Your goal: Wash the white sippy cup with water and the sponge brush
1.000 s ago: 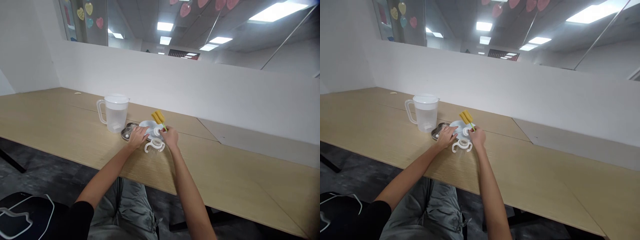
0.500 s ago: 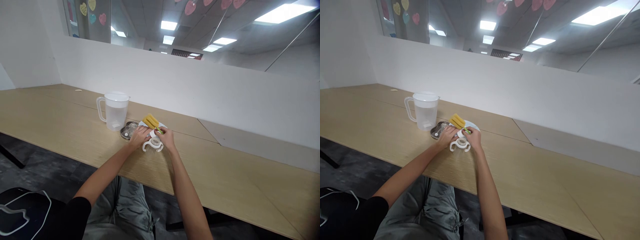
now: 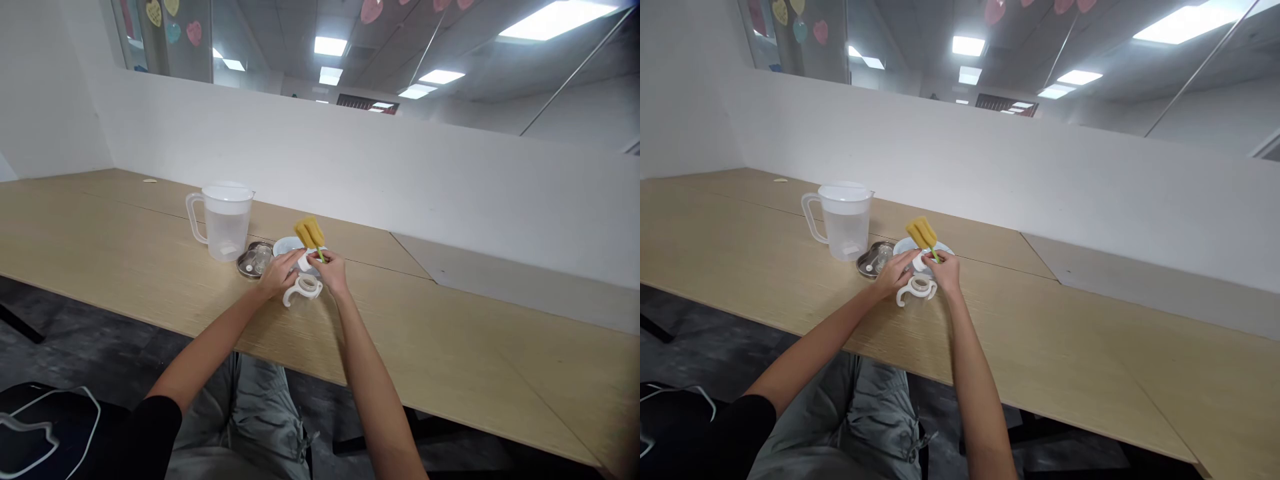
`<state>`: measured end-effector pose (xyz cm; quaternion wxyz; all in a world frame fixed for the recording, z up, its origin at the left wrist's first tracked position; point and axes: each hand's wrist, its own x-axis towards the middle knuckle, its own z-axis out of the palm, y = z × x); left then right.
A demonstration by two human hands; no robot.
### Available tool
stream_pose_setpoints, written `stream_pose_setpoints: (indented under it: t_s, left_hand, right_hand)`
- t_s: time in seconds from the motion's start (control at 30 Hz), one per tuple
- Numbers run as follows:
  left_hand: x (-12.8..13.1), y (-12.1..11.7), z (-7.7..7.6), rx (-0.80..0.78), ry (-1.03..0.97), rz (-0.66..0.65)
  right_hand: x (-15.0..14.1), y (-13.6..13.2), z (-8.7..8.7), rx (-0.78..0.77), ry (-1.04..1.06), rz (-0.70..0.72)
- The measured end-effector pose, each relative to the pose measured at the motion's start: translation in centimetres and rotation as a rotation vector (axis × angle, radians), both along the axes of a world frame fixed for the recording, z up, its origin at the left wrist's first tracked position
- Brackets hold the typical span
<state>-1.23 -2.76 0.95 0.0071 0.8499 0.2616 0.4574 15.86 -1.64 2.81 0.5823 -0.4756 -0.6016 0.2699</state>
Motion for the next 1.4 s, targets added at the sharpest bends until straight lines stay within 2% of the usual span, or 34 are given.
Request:
stream_pose_setpoints:
  t_s: [0.13, 0.3, 0.47, 0.6, 0.7, 0.77, 0.83, 0.97, 1.07, 1.23, 1.33, 1.4]
  left_hand:
    - [0.0, -0.4, 0.2, -0.058, -0.024, -0.049]
    - [0.4, -0.1, -0.1, -0.080, -0.059, -0.017]
    - [0.2, 0.6, -0.6, -0.087, -0.218, 0.106]
    - [-0.3, 1.2, -0.7, -0.173, -0.432, 0.235]
    - [-0.5, 1.4, -0.7, -0.195, -0.524, 0.259]
    - [-0.6, 1.4, -0.7, -0.173, -0.525, 0.253]
    - [-0.7, 1.2, -0.6, -0.134, -0.492, 0.233]
    - [-0.8, 0.8, -0.3, -0.076, -0.430, 0.197]
    - [-0.8, 0.7, -0.3, -0.047, -0.418, 0.209]
    - [-0.8, 0.8, -0.3, 0.018, -0.447, 0.345]
    - [-0.9, 0.6, 0.0, 0.013, -0.409, 0.406]
    - [-0.9, 0.5, 0.1, -0.006, -0.385, 0.415]
  right_hand:
    - [0.0, -0.1, 0.1, -0.011, 0.067, 0.016]
    - [-0.3, -0.1, 0.0, -0.016, 0.061, 0.011]
    - [0.5, -0.2, 0.3, -0.025, 0.041, 0.013]
    - [1.8, -0.5, 0.4, -0.069, -0.063, -0.078]
    - [2.2, -0.8, 0.3, -0.074, -0.293, -0.159]
    - [2.1, -0.9, 0.1, -0.063, -0.463, -0.206]
    - [2.0, -0.9, 0.0, -0.035, -0.539, -0.252]
    - [1.9, -1.1, -0.1, 0.063, -0.470, -0.338]
    - [2.0, -1.0, -0.3, 0.133, -0.399, -0.279]
    - [2.2, -0.7, -0.9, 0.170, -0.398, -0.369]
    - [2.1, -0.7, -1.0, 0.198, -0.330, -0.281]
    - [2.0, -0.8, -1.0, 0.200, -0.380, -0.226]
